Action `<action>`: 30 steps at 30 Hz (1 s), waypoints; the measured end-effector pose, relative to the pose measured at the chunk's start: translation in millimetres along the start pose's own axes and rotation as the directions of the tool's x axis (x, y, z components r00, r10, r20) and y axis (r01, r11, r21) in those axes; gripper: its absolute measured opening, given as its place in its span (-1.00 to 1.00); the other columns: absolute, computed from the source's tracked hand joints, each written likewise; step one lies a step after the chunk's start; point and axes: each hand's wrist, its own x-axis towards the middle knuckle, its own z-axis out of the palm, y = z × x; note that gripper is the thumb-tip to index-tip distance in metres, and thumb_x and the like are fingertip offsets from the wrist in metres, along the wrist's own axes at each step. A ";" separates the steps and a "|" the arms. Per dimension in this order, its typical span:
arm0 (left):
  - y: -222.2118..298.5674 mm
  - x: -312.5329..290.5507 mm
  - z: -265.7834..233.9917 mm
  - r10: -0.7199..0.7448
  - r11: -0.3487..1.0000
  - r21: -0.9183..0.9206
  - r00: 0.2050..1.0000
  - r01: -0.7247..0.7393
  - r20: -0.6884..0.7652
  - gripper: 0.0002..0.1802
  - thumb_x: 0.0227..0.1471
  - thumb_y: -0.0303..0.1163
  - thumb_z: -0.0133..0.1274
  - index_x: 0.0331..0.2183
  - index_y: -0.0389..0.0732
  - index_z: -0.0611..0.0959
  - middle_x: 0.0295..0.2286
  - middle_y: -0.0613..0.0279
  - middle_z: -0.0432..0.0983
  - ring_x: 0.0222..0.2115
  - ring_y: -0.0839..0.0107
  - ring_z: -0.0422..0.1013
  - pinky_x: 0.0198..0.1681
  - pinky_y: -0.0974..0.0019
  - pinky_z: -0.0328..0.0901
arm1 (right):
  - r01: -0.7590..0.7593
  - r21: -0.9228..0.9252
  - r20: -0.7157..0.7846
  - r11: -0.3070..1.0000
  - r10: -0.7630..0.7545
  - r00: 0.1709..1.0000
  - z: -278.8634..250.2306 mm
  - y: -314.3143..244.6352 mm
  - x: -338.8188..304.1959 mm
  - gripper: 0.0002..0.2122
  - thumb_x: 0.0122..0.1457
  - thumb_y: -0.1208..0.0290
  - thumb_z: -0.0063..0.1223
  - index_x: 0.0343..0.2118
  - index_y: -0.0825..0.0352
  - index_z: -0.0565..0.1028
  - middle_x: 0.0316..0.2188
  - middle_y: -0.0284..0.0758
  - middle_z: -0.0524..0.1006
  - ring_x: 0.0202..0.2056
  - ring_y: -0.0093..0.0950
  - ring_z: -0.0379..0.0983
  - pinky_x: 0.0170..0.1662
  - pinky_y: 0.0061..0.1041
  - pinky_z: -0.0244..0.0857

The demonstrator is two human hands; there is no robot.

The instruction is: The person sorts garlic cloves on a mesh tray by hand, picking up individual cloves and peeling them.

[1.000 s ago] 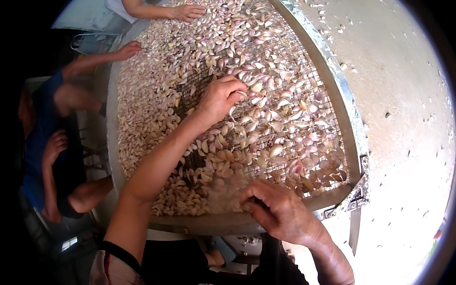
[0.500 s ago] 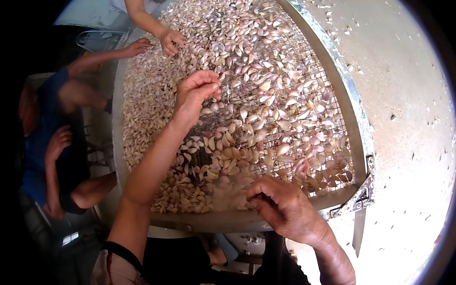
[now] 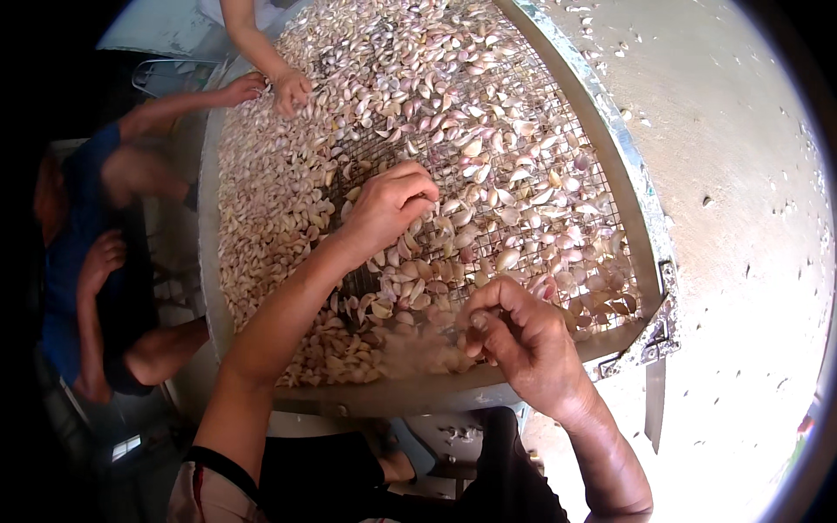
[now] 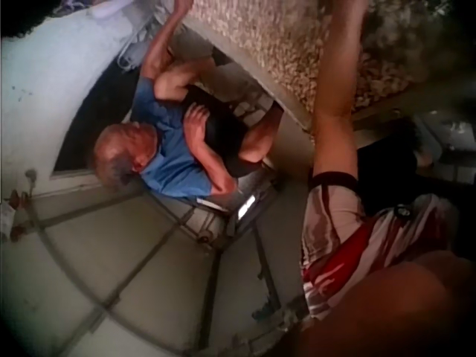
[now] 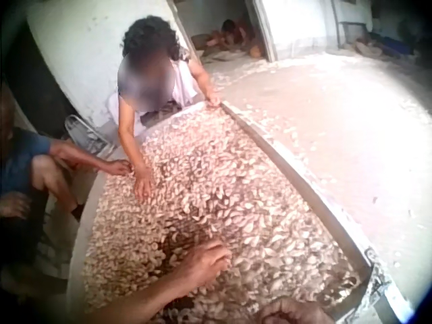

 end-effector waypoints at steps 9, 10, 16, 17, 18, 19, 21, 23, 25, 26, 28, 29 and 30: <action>10.3 5.6 5.6 -0.168 0.942 0.318 0.973 0.111 0.157 -0.81 -0.05 -0.62 0.09 -0.29 -0.35 0.57 -0.33 0.06 0.46 -0.32 0.13 0.46 -0.22 0.20 0.35 | 0.056 0.011 -0.044 0.998 -0.056 0.997 0.0 2.8 0.6 -0.90 0.24 0.69 -0.14 -0.24 0.39 0.39 -0.41 -0.39 0.44 -0.41 -0.65 0.46 -0.36 -0.67 0.33; 11.2 4.8 7.9 -0.130 0.912 0.403 0.985 0.073 0.117 -0.81 -0.06 -0.61 0.09 -0.29 -0.34 0.57 -0.36 0.05 0.46 -0.34 0.11 0.46 -0.24 0.19 0.36 | 0.072 0.008 -0.060 0.997 -0.071 0.996 0.5 2.2 0.8 -0.90 0.24 0.69 -0.13 -0.24 0.39 0.39 -0.41 -0.39 0.44 -0.41 -0.66 0.45 -0.36 -0.67 0.33; 44.2 -8.7 -0.4 -0.151 0.988 -0.005 0.988 0.151 -0.005 -0.78 -0.05 -0.67 0.11 -0.26 -0.34 0.57 -0.41 0.09 0.52 -0.37 0.28 0.51 -0.26 0.30 0.43 | 0.080 0.037 -0.109 0.996 -0.076 0.991 -1.5 8.8 2.0 -0.88 0.25 0.64 -0.14 -0.18 0.37 0.38 -0.42 -0.40 0.44 -0.41 -0.68 0.42 -0.36 -0.67 0.33; 55.3 -13.1 -0.9 -0.184 0.965 -0.201 0.982 0.170 -0.052 -0.76 -0.04 -0.69 0.11 -0.24 -0.35 0.57 -0.39 0.11 0.53 -0.36 0.35 0.52 -0.24 0.34 0.44 | 0.075 0.044 -0.134 0.996 -0.069 0.989 -2.3 9.4 2.1 -0.87 0.25 0.64 -0.14 -0.17 0.37 0.38 -0.42 -0.41 0.44 -0.41 -0.68 0.42 -0.36 -0.67 0.33; 66.6 -16.7 -0.5 -0.225 0.905 -0.389 0.970 0.174 -0.090 -0.75 -0.03 -0.71 0.11 -0.23 -0.35 0.57 -0.37 0.13 0.55 -0.35 0.42 0.52 -0.23 0.38 0.46 | 0.071 0.051 -0.160 0.996 -0.062 0.985 -3.3 9.5 2.4 -0.86 0.25 0.63 -0.14 -0.15 0.37 0.37 -0.41 -0.42 0.45 -0.41 -0.69 0.42 -0.36 -0.67 0.33; 78.0 -20.4 -1.4 -0.210 0.847 -0.514 0.974 0.137 -0.086 -0.73 -0.04 -0.70 0.12 -0.21 -0.33 0.58 -0.37 0.14 0.56 -0.35 0.44 0.53 -0.24 0.41 0.47 | 0.070 0.058 -0.181 0.996 -0.058 0.982 -3.1 8.1 3.0 -0.85 0.25 0.63 -0.14 -0.14 0.37 0.37 -0.41 -0.43 0.45 -0.40 -0.69 0.42 -0.36 -0.67 0.33; 98.4 -27.8 0.1 -0.183 0.676 -0.734 0.980 0.068 -0.077 -0.67 -0.04 -0.67 0.16 -0.17 -0.28 0.58 -0.37 0.16 0.59 -0.35 0.47 0.54 -0.27 0.47 0.51 | 0.064 0.136 -0.179 0.989 -0.039 0.983 -2.6 5.4 4.1 -0.86 0.26 0.57 -0.07 -0.13 0.36 0.37 -0.42 -0.46 0.44 -0.40 -0.73 0.40 -0.38 -0.71 0.31; 117.1 -32.7 2.8 -0.131 0.676 -0.736 0.989 0.038 -0.069 -0.61 -0.07 -0.68 0.17 -0.13 -0.26 0.59 -0.36 0.19 0.58 -0.35 0.49 0.54 -0.28 0.50 0.49 | 0.055 0.174 -0.147 0.983 -0.030 0.989 -5.2 0.5 3.3 -0.86 0.27 0.54 -0.04 -0.13 0.36 0.38 -0.43 -0.47 0.44 -0.41 -0.76 0.38 -0.40 -0.74 0.28; 121.4 -34.1 5.5 -0.069 0.787 -0.617 0.990 -0.023 -0.126 -0.61 -0.11 -0.72 0.17 -0.16 -0.29 0.61 -0.33 0.19 0.57 -0.36 0.50 0.53 -0.32 0.49 0.46 | 0.132 0.189 -0.180 0.973 -0.098 0.979 -6.1 7.4 3.3 -0.88 0.26 0.52 0.01 -0.16 0.35 0.40 -0.50 -0.50 0.43 -0.51 -0.80 0.32 -0.50 -0.78 0.21; 121.5 -33.6 5.3 -0.032 0.813 -0.580 0.988 -0.062 -0.151 -0.62 -0.12 -0.73 0.17 -0.17 -0.29 0.62 -0.32 0.19 0.56 -0.37 0.50 0.52 -0.33 0.48 0.45 | 0.148 0.197 -0.191 0.969 -0.110 0.975 -6.0 7.9 2.6 -0.89 0.26 0.53 0.01 -0.17 0.35 0.41 -0.52 -0.51 0.42 -0.53 -0.81 0.30 -0.52 -0.78 0.19; 128.9 -31.3 5.3 -0.005 0.862 -0.499 0.982 -0.092 -0.190 -0.62 -0.16 -0.72 0.19 -0.20 -0.27 0.63 -0.36 0.16 0.56 -0.42 0.44 0.52 -0.37 0.43 0.43 | 0.165 0.189 -0.230 0.968 -0.120 0.966 -3.5 3.8 2.2 -0.90 0.23 0.57 0.01 -0.21 0.34 0.41 -0.56 -0.54 0.39 -0.60 -0.83 0.24 -0.57 -0.78 0.12; 130.5 -31.4 4.8 0.042 0.905 -0.410 0.984 -0.111 -0.174 -0.62 -0.16 -0.73 0.18 -0.20 -0.28 0.63 -0.36 0.15 0.57 -0.41 0.42 0.53 -0.36 0.42 0.43 | 0.159 0.153 -0.242 0.975 -0.120 0.963 -4.4 4.9 1.5 -0.90 0.22 0.58 0.02 -0.22 0.34 0.41 -0.56 -0.54 0.39 -0.59 -0.83 0.24 -0.57 -0.78 0.12; 130.8 -32.3 4.0 0.086 0.939 -0.318 0.984 -0.132 -0.155 -0.62 -0.15 -0.74 0.17 -0.20 -0.29 0.63 -0.36 0.14 0.58 -0.39 0.41 0.53 -0.35 0.42 0.42 | 0.152 0.116 -0.251 0.982 -0.119 0.961 -5.2 6.6 1.0 -0.90 0.20 0.59 0.02 -0.23 0.35 0.41 -0.56 -0.54 0.39 -0.58 -0.83 0.24 -0.56 -0.78 0.12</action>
